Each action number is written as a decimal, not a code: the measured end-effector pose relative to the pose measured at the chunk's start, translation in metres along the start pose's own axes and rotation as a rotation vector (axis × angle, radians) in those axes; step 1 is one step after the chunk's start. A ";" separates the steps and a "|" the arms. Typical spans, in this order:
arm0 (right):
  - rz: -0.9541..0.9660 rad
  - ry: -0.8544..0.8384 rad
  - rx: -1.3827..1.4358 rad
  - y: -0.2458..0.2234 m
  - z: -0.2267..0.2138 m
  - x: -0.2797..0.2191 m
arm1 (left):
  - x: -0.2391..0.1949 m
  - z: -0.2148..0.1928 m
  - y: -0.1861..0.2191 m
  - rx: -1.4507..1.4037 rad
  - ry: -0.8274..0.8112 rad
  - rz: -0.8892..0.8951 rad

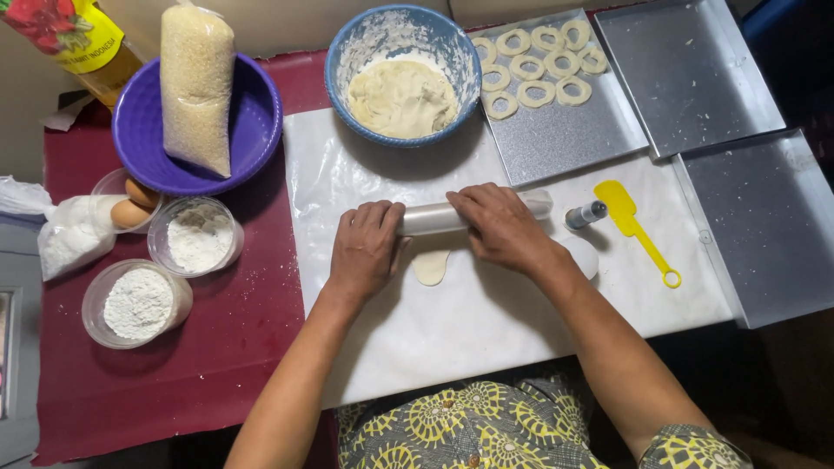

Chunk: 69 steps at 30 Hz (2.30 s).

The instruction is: Shaping and cutting dough into rings for pastries.

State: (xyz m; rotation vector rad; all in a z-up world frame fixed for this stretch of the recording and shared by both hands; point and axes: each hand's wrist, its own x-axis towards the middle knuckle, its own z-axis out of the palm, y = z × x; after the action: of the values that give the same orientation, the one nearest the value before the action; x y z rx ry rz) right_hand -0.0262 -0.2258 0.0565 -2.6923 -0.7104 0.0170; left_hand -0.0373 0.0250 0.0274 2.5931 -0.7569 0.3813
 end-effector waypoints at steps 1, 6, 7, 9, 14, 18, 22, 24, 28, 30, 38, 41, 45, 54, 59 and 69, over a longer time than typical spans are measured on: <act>-0.005 0.000 0.000 0.004 0.001 0.005 | 0.005 0.004 -0.001 0.003 0.003 -0.003; 0.140 -0.083 0.063 0.013 0.000 0.018 | 0.017 0.013 -0.004 -0.008 0.039 -0.040; 0.140 -0.083 0.061 0.011 -0.004 0.025 | 0.024 0.011 -0.007 -0.008 0.041 -0.040; 0.342 -0.207 0.007 0.007 -0.006 0.030 | 0.031 0.009 -0.009 0.000 -0.088 -0.113; 0.180 -0.038 -0.062 0.007 0.022 0.031 | 0.055 0.036 -0.023 0.025 -0.079 -0.117; 0.063 0.140 -0.198 0.011 0.043 0.014 | 0.039 0.053 -0.019 0.063 -0.035 -0.095; 0.124 0.069 -0.155 -0.002 0.043 -0.003 | 0.019 0.044 0.000 0.009 -0.076 -0.146; 0.109 0.102 -0.137 -0.007 0.046 -0.015 | 0.008 0.040 0.010 0.020 -0.079 -0.130; 0.107 0.098 -0.139 -0.013 0.054 -0.036 | -0.015 0.042 0.024 0.013 -0.098 -0.131; 0.106 0.102 -0.129 -0.018 0.053 -0.047 | -0.026 0.042 0.031 -0.022 -0.089 -0.139; 0.080 0.113 -0.098 -0.040 0.047 -0.089 | -0.070 0.039 0.057 0.019 -0.157 -0.131; 0.090 0.114 -0.107 -0.045 0.044 -0.100 | -0.082 0.038 0.064 0.013 -0.160 -0.116; 0.094 0.114 -0.123 -0.051 0.040 -0.114 | -0.095 0.033 0.073 0.022 -0.159 -0.106; 0.123 0.188 -0.111 -0.051 0.054 -0.148 | -0.119 0.032 0.083 0.060 -0.188 -0.189; 0.112 0.234 -0.125 -0.042 0.038 -0.099 | -0.077 0.016 0.086 0.026 -0.076 -0.148; 0.087 0.214 -0.083 -0.056 0.046 -0.128 | -0.074 0.008 0.094 0.093 -0.194 -0.083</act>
State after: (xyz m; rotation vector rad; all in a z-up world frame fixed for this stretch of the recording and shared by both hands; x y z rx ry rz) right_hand -0.1694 -0.2271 0.0228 -2.7466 -0.5392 -0.2804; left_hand -0.1498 -0.0176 0.0223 2.7681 -0.7065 0.1448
